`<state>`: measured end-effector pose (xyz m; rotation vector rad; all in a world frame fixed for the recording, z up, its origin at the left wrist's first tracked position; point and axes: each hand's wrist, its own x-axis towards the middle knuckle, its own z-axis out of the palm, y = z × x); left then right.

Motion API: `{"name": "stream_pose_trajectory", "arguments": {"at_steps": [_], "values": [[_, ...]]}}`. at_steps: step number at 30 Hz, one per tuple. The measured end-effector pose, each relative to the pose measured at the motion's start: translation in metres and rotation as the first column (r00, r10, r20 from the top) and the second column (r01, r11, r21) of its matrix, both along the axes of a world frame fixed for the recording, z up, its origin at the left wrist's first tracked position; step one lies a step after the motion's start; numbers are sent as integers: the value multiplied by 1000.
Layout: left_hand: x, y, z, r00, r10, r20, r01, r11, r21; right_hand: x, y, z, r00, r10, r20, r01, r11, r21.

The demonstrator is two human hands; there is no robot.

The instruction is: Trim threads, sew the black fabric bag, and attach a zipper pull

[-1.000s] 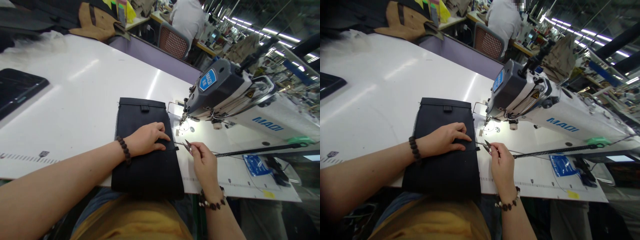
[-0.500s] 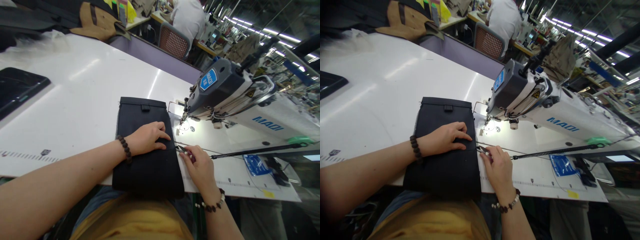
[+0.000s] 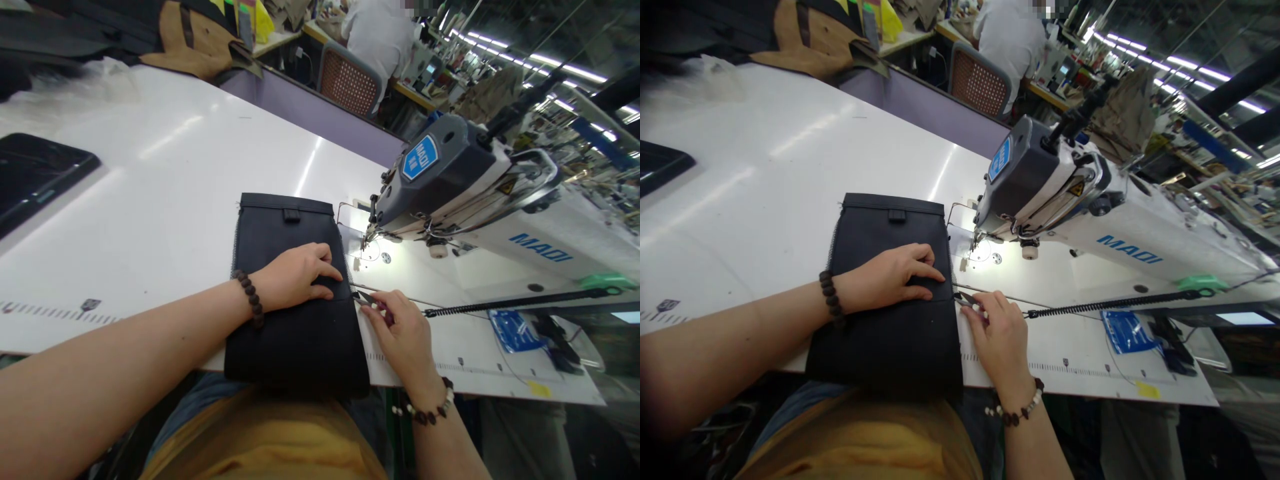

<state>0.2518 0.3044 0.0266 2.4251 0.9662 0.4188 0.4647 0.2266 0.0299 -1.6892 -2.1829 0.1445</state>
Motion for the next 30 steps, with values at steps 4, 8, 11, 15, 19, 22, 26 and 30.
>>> {"name": "stream_pose_trajectory", "arguments": {"at_steps": [4,8,11,15,19,22,26,30], "values": [[0,0,0,1000,1,2,-1,1000,3,0,-1,0,1000,-5,-1,5,1000,12],[0,0,0,1000,1,7,-1,1000,-1,1,-1,0,1000,-4,-1,4,1000,20],[0,0,1,1000,0,-4,0,1000,-5,1,0,0,1000,9,1,-9,1000,13],[0,0,2,1000,-2,-9,2,1000,-11,-2,1,0,1000,17,-8,-17,1000,2],[0,0,1,1000,-3,-1,3,1000,-7,-5,1,-1,999,12,-51,-13,1000,-22],[0,0,1,1000,-7,2,7,1000,-3,-6,4,-2,930,-111,-350,78,991,-108],[0,0,1,1000,-2,-4,2,1000,-3,-2,10,3,577,-299,-760,213,953,-214],[0,0,1,1000,0,0,0,1000,-7,-4,3,16,725,-381,-574,219,918,-331]]}}
